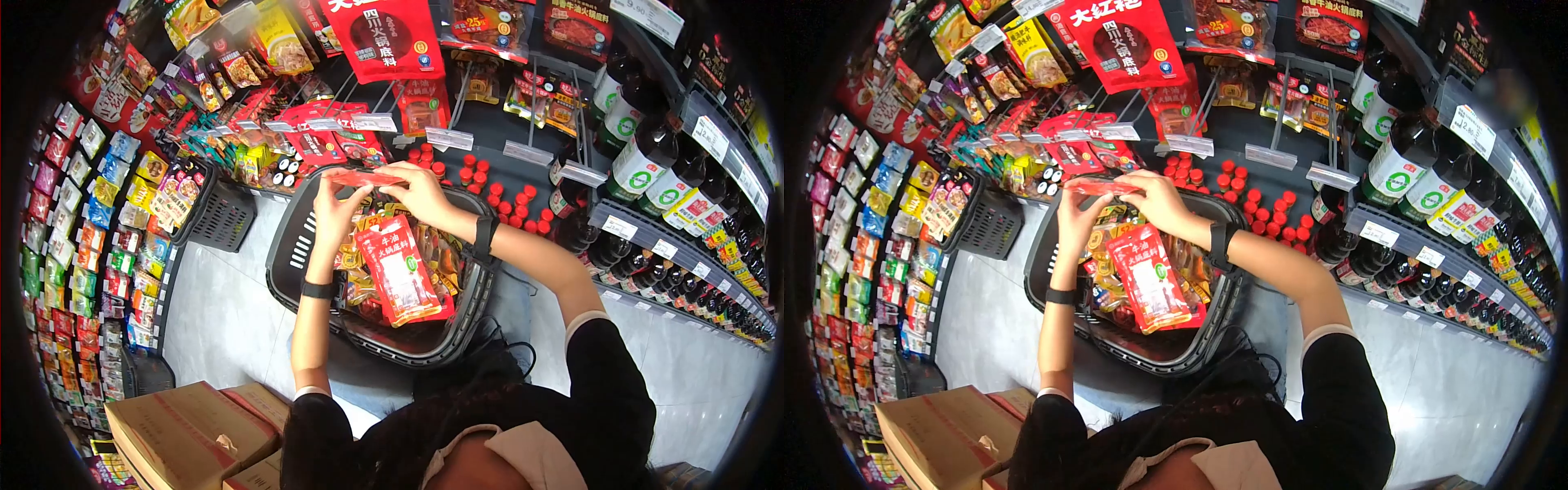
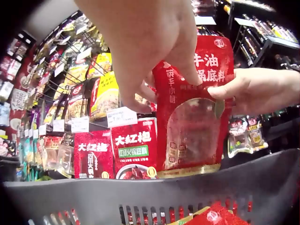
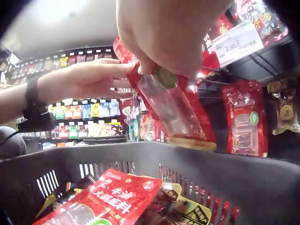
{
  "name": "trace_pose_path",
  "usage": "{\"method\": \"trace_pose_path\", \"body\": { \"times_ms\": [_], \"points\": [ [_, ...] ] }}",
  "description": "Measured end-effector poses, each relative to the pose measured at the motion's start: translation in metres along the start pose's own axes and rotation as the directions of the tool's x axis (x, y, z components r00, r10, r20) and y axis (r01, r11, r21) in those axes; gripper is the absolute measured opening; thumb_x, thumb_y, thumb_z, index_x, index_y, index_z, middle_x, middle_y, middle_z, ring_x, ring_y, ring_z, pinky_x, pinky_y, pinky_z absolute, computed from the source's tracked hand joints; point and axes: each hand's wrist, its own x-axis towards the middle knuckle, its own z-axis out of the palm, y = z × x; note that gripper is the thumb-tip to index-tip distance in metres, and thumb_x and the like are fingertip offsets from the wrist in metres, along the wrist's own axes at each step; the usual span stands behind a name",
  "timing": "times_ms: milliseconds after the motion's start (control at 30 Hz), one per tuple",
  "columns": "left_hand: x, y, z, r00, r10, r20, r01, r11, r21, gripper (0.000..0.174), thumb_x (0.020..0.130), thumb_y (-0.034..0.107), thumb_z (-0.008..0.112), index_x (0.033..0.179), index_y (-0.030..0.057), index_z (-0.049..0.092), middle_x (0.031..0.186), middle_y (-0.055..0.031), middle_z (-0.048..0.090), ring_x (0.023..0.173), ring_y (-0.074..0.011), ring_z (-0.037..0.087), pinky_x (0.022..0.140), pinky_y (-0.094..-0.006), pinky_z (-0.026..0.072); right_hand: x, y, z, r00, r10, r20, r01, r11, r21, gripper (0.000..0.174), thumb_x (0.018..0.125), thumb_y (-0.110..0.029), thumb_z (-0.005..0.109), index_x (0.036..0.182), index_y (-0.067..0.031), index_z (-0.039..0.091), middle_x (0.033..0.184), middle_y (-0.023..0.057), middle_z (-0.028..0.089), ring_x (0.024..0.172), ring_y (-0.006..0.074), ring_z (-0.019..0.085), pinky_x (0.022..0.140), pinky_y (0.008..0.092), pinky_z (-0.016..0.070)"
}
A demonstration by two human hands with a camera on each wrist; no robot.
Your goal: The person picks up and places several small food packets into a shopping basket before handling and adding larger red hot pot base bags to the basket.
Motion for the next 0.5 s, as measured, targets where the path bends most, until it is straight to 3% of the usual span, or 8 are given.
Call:
{"method": "trace_pose_path", "body": {
  "times_ms": [133,167,267,300,400,500],
  "points": [
    [-0.005,0.009,-0.017,0.998,-0.007,-0.055,0.003,0.997,-0.080,0.042,0.068,0.010,0.072,0.102,0.0003,0.050,0.092,-0.0114,0.063,0.087,-0.0162,0.060,0.077,-0.0290,0.0465,0.000,-0.006,0.014,0.987,0.125,0.096,-0.134,0.986,0.094,0.030,0.074,-0.008,0.065,0.103,-0.0018,0.057,0.091,0.0098,0.063,0.083,0.0162,0.060,0.075,0.0288,0.0460],
    [-0.007,0.013,-0.022,0.997,-0.043,-0.058,0.042,0.999,-0.014,0.042,0.069,0.010,0.072,0.103,0.0002,0.050,0.090,-0.0100,0.064,0.084,-0.0155,0.061,0.075,-0.0278,0.0468,0.000,-0.007,0.017,0.992,0.089,0.092,-0.096,0.993,0.067,0.027,0.076,-0.010,0.065,0.100,-0.0013,0.056,0.088,0.0095,0.064,0.081,0.0136,0.060,0.074,0.0290,0.0459],
    [-0.012,0.017,-0.034,0.991,-0.116,-0.067,0.119,0.992,0.041,0.039,0.069,0.013,0.072,0.099,0.0002,0.050,0.088,-0.0110,0.064,0.080,-0.0150,0.062,0.070,-0.0273,0.0479,0.003,-0.006,0.029,0.960,0.232,0.154,-0.239,0.971,0.025,0.026,0.076,-0.011,0.064,0.099,-0.0011,0.056,0.091,0.0091,0.063,0.083,0.0131,0.059,0.075,0.0290,0.0456],
    [-0.013,0.013,-0.036,0.988,-0.124,-0.088,0.129,0.990,0.061,0.040,0.068,0.016,0.073,0.097,-0.0001,0.050,0.088,-0.0122,0.064,0.080,-0.0159,0.062,0.069,-0.0281,0.0482,0.005,0.002,0.039,0.980,0.153,0.125,-0.163,0.984,0.072,0.026,0.077,-0.010,0.063,0.100,-0.0005,0.055,0.092,0.0084,0.063,0.084,0.0130,0.058,0.075,0.0290,0.0453],
    [-0.018,-0.021,-0.042,0.968,-0.219,-0.122,0.223,0.974,0.027,0.042,0.068,0.018,0.073,0.098,-0.0005,0.050,0.088,-0.0123,0.064,0.080,-0.0170,0.062,0.069,-0.0284,0.0482,0.011,0.024,0.057,0.952,0.221,0.212,-0.237,0.970,0.052,0.027,0.077,-0.005,0.062,0.102,0.0004,0.053,0.096,0.0076,0.061,0.088,0.0130,0.057,0.076,0.0290,0.0453],
    [-0.022,-0.052,-0.053,0.896,-0.443,-0.034,0.443,0.884,0.153,0.054,0.065,0.032,0.075,0.096,-0.0057,0.051,0.087,-0.0153,0.063,0.079,-0.0192,0.062,0.069,-0.0300,0.0482,0.020,0.026,0.070,0.778,0.419,0.468,-0.553,0.811,0.193,0.027,0.077,-0.001,0.059,0.103,-0.0004,0.054,0.098,0.0070,0.060,0.089,0.0132,0.056,0.076,0.0279,0.0455]
  ]
}}
